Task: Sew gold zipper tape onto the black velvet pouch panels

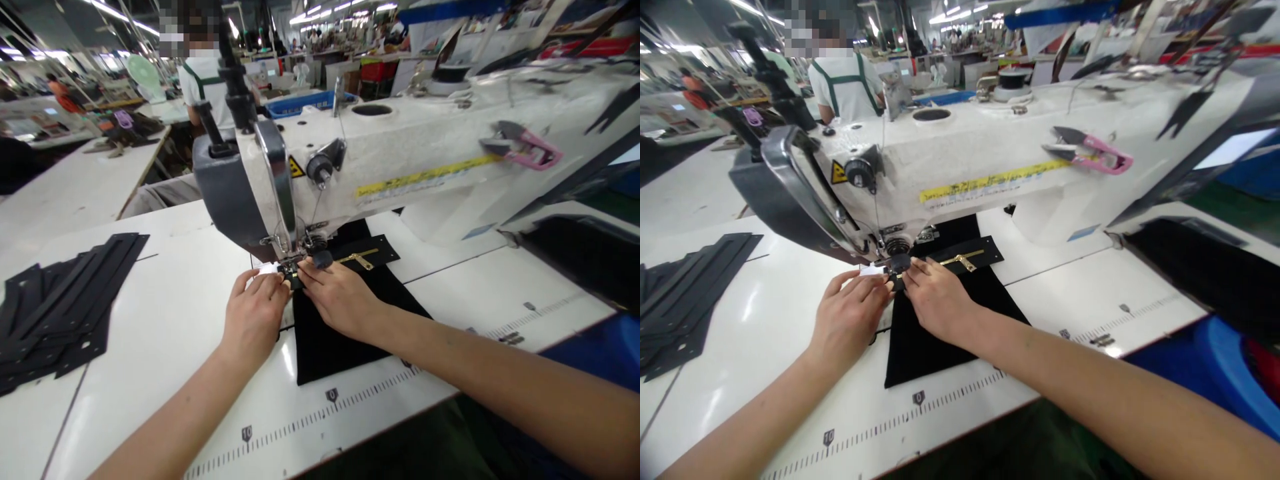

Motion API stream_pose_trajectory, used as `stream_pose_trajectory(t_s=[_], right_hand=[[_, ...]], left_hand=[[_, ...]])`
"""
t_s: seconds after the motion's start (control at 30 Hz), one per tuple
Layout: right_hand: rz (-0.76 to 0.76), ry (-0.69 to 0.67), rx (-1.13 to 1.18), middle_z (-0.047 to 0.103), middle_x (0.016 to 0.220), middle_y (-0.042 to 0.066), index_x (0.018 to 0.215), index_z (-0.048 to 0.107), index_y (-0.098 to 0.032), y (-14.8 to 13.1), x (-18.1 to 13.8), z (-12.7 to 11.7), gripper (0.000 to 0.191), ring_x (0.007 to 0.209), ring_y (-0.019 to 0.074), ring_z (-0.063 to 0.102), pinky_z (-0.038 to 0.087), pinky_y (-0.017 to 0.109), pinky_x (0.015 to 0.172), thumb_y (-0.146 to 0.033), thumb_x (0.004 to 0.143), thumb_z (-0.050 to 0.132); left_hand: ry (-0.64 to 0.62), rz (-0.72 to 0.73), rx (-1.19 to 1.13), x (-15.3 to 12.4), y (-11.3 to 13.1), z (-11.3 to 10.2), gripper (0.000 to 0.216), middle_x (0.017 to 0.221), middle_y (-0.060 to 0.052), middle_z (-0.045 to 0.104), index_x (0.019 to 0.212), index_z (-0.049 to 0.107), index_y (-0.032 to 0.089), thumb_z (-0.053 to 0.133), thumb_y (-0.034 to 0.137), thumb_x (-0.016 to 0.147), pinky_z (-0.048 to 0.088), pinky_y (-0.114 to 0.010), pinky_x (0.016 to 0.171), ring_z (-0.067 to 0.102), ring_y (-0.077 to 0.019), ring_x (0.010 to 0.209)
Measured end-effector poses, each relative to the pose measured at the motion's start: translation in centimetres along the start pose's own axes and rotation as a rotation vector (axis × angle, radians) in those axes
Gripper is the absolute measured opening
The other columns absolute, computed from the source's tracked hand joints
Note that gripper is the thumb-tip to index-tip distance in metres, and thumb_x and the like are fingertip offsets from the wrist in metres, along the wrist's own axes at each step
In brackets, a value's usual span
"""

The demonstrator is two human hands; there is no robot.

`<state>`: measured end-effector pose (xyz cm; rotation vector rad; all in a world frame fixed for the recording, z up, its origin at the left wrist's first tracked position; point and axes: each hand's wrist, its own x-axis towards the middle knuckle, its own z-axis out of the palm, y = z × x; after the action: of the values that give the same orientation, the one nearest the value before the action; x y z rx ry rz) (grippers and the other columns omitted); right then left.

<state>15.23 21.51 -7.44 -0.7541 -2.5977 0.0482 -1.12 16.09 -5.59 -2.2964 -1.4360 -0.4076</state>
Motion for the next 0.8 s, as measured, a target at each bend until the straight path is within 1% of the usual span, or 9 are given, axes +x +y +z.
stream_pose_trajectory(t_s=[0.13,0.3,0.4,0.5,0.67,0.8], right_hand=[[0.029,-0.024,-0.026,0.052,0.122,0.017,0.113,0.055,-0.002,-0.1,0.04,-0.1,0.031,0.113,0.0241,0.046,0.035,0.036,0.098,-0.013,0.087,0.041],[0.011,-0.042,-0.047,0.051,0.123,0.017,0.112,0.054,0.0,0.05,0.11,-0.31,0.032,0.113,0.0249,0.045,0.034,0.035,0.099,-0.013,0.085,0.044],[0.012,-0.04,-0.035,0.052,0.121,0.017,0.11,0.055,-0.002,0.12,0.24,-0.4,0.03,0.11,0.0241,0.047,0.035,0.035,0.097,-0.013,0.085,0.044],[0.018,-0.043,-0.013,0.055,0.116,0.016,0.108,0.055,-0.004,0.16,0.49,-0.49,0.027,0.107,0.0236,0.049,0.037,0.035,0.095,-0.011,0.084,0.044],[0.005,-0.041,-0.005,0.059,0.107,0.013,0.099,0.057,-0.008,0.25,0.85,-0.52,0.021,0.104,0.0228,0.051,0.039,0.035,0.091,-0.01,0.084,0.043],[0.01,-0.03,-0.012,0.059,0.105,0.012,0.099,0.056,-0.009,0.25,0.97,-0.44,0.021,0.101,0.0224,0.052,0.04,0.034,0.09,-0.01,0.083,0.044]], left_hand=[[-0.008,0.019,0.043,0.2,0.19,-0.11,0.02,0.088,-0.007,0.066,0.081,0.061,0.016,0.042,0.016,0.087,0.042,-0.041,0.083,0.06,-0.0224,0.082],[-0.024,0.024,0.073,0.48,0.39,-0.11,0.022,0.086,-0.008,0.065,0.08,0.061,0.015,0.041,0.017,0.088,0.042,-0.041,0.081,0.059,-0.0243,0.081],[-0.028,0.006,0.048,0.59,0.39,-0.02,0.021,0.084,-0.008,0.065,0.079,0.061,0.016,0.042,0.019,0.088,0.043,-0.041,0.08,0.059,-0.0237,0.08],[-0.017,-0.025,0.025,0.64,0.19,0.17,0.017,0.082,-0.007,0.065,0.077,0.061,0.016,0.047,0.02,0.086,0.044,-0.039,0.079,0.059,-0.0223,0.078],[0.016,-0.061,-0.004,0.67,-0.28,0.59,0.011,0.084,-0.005,0.066,0.076,0.061,0.017,0.053,0.02,0.084,0.044,-0.037,0.078,0.06,-0.0214,0.08],[0.041,-0.069,-0.031,0.65,-0.46,0.84,0.009,0.084,-0.005,0.066,0.076,0.06,0.017,0.055,0.02,0.083,0.044,-0.037,0.078,0.06,-0.0216,0.08]])
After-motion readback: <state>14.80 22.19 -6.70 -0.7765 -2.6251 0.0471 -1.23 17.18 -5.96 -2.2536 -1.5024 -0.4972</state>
